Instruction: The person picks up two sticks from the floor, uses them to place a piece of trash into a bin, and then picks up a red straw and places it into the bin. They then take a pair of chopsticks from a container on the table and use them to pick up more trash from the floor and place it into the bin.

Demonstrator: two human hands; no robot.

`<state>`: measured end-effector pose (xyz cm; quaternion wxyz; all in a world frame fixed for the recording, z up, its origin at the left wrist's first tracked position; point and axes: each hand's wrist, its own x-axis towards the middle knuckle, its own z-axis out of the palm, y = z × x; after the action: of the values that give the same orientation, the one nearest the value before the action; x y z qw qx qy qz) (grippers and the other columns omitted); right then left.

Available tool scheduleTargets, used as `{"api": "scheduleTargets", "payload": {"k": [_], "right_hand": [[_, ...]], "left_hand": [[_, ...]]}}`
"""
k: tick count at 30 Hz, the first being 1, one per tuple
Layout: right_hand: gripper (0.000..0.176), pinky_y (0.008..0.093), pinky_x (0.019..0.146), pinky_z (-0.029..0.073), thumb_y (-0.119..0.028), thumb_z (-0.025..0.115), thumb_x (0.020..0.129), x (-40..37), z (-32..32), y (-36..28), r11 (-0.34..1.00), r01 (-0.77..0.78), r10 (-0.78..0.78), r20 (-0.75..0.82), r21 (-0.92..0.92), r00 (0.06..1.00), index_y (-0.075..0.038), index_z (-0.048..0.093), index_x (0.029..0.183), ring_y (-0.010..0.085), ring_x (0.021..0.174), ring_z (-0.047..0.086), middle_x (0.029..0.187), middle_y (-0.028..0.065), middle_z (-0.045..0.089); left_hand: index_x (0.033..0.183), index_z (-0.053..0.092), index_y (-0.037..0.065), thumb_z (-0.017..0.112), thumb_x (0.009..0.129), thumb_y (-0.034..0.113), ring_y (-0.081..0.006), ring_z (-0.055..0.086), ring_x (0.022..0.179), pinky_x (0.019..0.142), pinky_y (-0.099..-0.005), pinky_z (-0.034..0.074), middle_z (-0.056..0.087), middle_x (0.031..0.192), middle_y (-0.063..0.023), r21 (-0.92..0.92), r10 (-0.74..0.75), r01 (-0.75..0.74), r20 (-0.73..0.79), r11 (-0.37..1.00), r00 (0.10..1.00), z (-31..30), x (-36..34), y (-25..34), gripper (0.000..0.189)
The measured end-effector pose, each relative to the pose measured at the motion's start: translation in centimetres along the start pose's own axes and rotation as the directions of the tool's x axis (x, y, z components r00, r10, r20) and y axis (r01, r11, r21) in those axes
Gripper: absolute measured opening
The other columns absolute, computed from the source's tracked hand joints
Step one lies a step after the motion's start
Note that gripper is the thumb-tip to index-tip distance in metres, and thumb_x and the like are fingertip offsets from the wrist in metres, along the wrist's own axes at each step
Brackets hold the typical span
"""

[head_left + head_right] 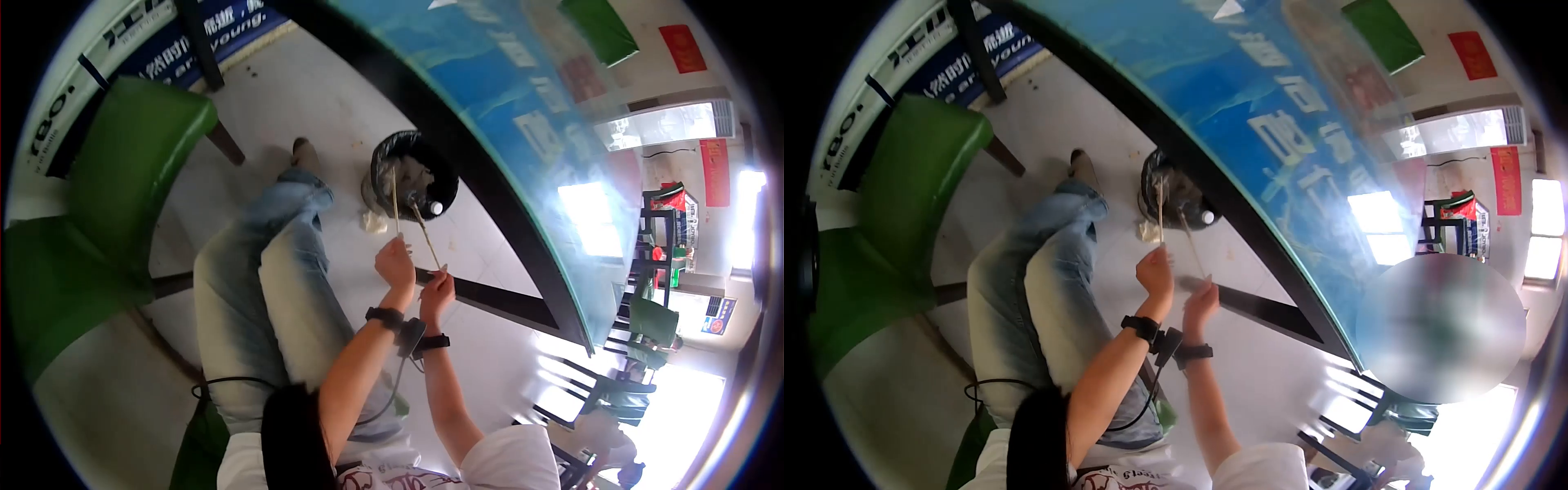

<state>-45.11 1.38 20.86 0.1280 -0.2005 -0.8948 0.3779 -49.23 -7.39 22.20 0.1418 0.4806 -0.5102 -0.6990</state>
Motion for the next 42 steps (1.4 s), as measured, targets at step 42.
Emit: {"api": "scheduleTargets", "payload": {"k": [42], "right_hand": [[0.031,0.0264,0.051,0.047,-0.028,0.055,0.08,16.1,20.1,-78.4,0.563,0.374,-0.757,0.278,0.737,0.592,0.0,0.065,0.071,0.0157,0.051,0.059,0.059,0.012,0.061]], "left_hand": [[0.117,0.042,-0.007,0.054,0.081,0.013,-0.0351,0.053,0.09,0.078,-0.0379,0.043,0.055,0.097,-0.0212,0.119,0.898,-0.992,0.432,0.041,0.089,-6.6,32.8,53.5,0.043]]}}
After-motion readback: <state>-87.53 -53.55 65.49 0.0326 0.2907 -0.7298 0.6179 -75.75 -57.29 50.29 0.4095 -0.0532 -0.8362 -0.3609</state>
